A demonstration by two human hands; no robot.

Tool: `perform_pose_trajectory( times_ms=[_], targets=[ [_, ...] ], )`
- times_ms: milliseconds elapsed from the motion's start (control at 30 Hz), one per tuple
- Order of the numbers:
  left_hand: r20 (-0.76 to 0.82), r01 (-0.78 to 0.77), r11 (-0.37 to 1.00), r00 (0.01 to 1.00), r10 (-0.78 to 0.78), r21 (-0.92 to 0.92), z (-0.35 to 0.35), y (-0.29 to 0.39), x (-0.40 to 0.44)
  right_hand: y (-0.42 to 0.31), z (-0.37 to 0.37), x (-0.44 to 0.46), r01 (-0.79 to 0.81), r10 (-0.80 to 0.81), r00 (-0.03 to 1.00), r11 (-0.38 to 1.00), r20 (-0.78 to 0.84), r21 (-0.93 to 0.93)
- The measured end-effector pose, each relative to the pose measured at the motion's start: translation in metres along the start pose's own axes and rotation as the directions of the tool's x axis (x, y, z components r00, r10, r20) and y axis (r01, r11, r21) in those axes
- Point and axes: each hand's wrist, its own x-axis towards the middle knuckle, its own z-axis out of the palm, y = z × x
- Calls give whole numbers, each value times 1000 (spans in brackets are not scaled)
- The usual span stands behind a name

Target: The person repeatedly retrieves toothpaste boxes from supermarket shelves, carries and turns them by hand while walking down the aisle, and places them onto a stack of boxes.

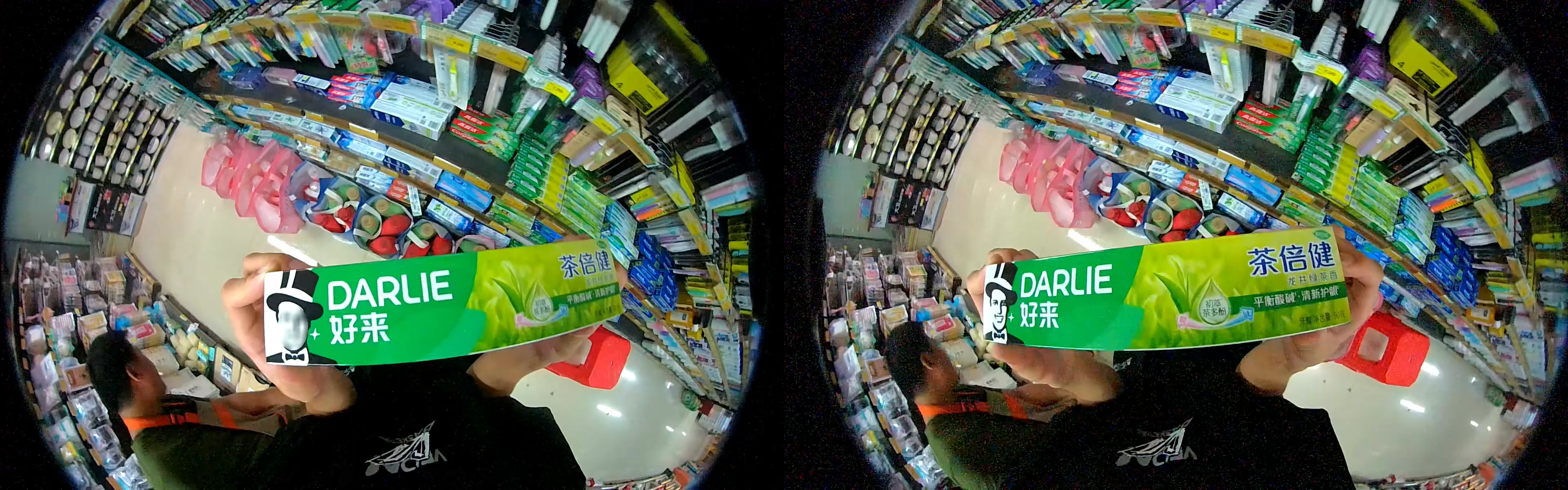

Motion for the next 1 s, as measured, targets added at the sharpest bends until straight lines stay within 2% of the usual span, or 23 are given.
perform_pose_trajectory(
  times_ms=[233,300,333,400,433,500,600,667,700,833,967,1000],
  targets=[
    [7,11,999,1000,-11,-47,-49,-17,28,35,60,-5,-64,63,997,998,-36,-21],
    [-121,20,996,993,-10,85,-51,-13,40,50,76,-10,-70,70,997,997,11,-34],
    [-269,24,998,963,-9,52,-51,-17,42,57,86,-13,-70,71,997,997,36,-33],
    [-249,-47,998,967,53,28,-73,-20,59,68,113,-16,-71,74,994,997,86,-31],
    [-256,-81,996,963,88,38,-82,-21,70,74,132,-20,-76,77,996,997,38,-10],
    [-337,-135,979,924,180,152,-93,-19,95,87,161,-25,-84,84,996,996,12,26],
    [-363,-127,979,915,178,158,-124,-12,118,109,197,-31,-99,95,994,993,63,64],
    [-374,-108,983,914,157,150,-148,-7,130,116,212,-38,-196,198,975,980,98,-27],
    [-377,-99,984,914,149,149,-159,-5,136,121,223,-41,-143,155,972,987,176,-77],
    [-408,-56,985,905,119,162,-199,3,159,149,253,-59,-132,144,946,989,290,-61],
    [-420,-54,970,895,152,236,-237,8,167,174,276,-82,-280,255,919,959,301,41],
    [-340,-139,974,920,195,180,-251,7,170,178,281,-84,-337,315,906,941,283,34]
  ],
)
